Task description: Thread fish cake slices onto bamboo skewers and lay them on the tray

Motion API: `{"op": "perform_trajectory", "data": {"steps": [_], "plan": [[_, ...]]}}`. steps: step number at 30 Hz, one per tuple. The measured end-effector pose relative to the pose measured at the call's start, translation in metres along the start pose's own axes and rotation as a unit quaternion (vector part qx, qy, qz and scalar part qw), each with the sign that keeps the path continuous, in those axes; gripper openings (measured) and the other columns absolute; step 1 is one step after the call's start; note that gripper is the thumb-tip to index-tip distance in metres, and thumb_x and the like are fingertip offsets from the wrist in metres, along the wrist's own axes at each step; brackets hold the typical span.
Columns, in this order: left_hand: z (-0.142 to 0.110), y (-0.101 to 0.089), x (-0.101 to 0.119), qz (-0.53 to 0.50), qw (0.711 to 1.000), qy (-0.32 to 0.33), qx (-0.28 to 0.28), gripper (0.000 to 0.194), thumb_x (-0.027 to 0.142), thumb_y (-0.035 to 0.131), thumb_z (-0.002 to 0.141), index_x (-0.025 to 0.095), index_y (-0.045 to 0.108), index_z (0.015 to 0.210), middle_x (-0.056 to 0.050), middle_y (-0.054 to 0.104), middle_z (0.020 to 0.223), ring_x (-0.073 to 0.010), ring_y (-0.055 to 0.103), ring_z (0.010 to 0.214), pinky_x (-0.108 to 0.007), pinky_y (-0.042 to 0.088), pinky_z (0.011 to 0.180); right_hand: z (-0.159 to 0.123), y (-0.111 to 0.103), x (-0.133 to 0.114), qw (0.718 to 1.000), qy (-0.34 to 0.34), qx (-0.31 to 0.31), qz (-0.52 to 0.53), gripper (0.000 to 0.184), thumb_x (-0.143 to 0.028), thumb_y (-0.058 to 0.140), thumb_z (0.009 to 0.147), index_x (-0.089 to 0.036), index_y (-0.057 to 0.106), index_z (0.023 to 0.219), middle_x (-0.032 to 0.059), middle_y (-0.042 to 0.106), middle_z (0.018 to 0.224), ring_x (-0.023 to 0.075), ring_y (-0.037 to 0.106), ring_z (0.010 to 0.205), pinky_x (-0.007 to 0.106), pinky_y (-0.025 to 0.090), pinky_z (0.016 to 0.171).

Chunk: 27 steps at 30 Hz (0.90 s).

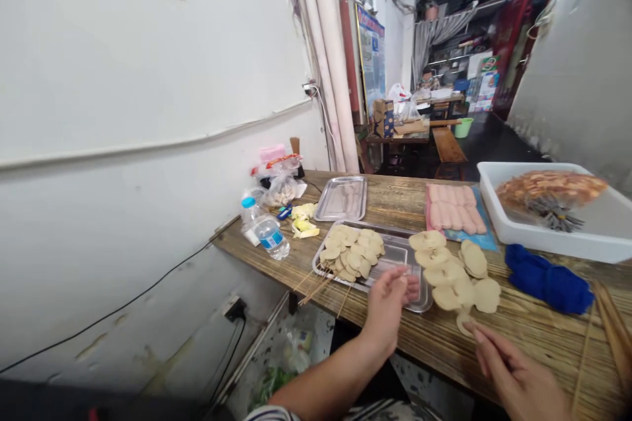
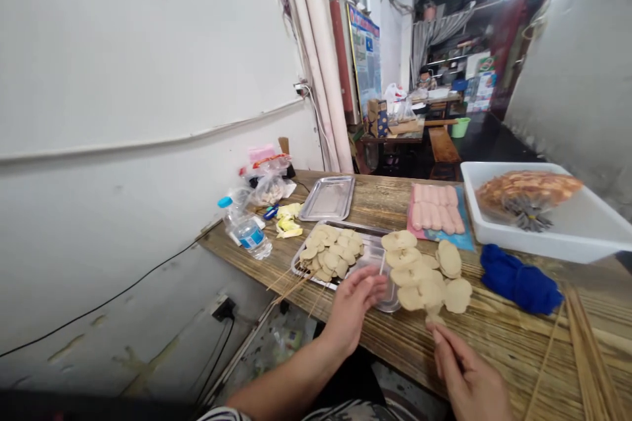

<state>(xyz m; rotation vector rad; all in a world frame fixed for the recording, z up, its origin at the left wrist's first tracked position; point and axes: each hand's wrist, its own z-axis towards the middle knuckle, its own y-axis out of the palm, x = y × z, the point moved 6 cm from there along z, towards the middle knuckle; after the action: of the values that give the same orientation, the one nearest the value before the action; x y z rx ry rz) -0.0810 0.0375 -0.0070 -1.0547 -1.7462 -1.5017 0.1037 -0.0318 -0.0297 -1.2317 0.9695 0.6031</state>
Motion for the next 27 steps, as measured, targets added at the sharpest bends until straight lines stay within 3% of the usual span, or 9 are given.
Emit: {"op": "perform_trajectory", "data": {"steps": [6,11,19,27], "plan": [[-0.023,-0.067,0.043,0.183,0.97,0.138,0.083,0.026,0.033,0.054,0.076,0.013,0.062,0.09,-0.009,0.066,0.083,-0.0149,0.06,0.074,-0.028,0.046,0.073,0.014,0.057,-0.031,0.98,0.038,-0.105,0.165,0.039,-0.047,0.054,0.072,-0.013,0.063,0.088,-0.0069,0.044,0.042,0.0091,0.037,0.037,0.02,0.029,0.036],[-0.034,-0.107,0.05,0.257,0.939,0.177,0.147,0.026,0.034,0.054,0.076,0.015,0.063,0.092,-0.008,0.066,0.087,-0.0164,0.06,0.078,-0.029,0.047,0.076,0.021,0.109,-0.054,0.951,0.089,-0.129,0.265,0.036,-0.047,0.052,0.073,-0.014,0.058,0.087,-0.0084,0.043,0.045,0.005,0.027,0.029,0.019,0.016,0.031],[-0.039,-0.129,0.037,0.341,0.911,0.189,0.139,0.028,0.035,0.053,0.077,0.017,0.064,0.095,-0.009,0.066,0.092,-0.0186,0.062,0.082,-0.031,0.049,0.079,0.027,0.155,-0.075,0.925,0.107,-0.093,0.353,0.03,-0.047,0.048,0.076,-0.017,0.05,0.075,-0.0079,0.045,0.053,0.0029,0.031,0.031,0.018,0.022,0.033],[-0.04,-0.127,0.04,0.382,0.887,0.217,0.142,0.028,0.036,0.054,0.076,0.016,0.065,0.092,-0.009,0.068,0.086,-0.0188,0.063,0.076,-0.031,0.051,0.073,0.032,0.201,-0.082,0.931,0.111,-0.177,0.301,0.024,-0.035,0.045,0.089,-0.014,0.052,0.077,-0.0103,0.044,0.05,0.0012,0.033,0.029,0.015,0.025,0.029]]}}
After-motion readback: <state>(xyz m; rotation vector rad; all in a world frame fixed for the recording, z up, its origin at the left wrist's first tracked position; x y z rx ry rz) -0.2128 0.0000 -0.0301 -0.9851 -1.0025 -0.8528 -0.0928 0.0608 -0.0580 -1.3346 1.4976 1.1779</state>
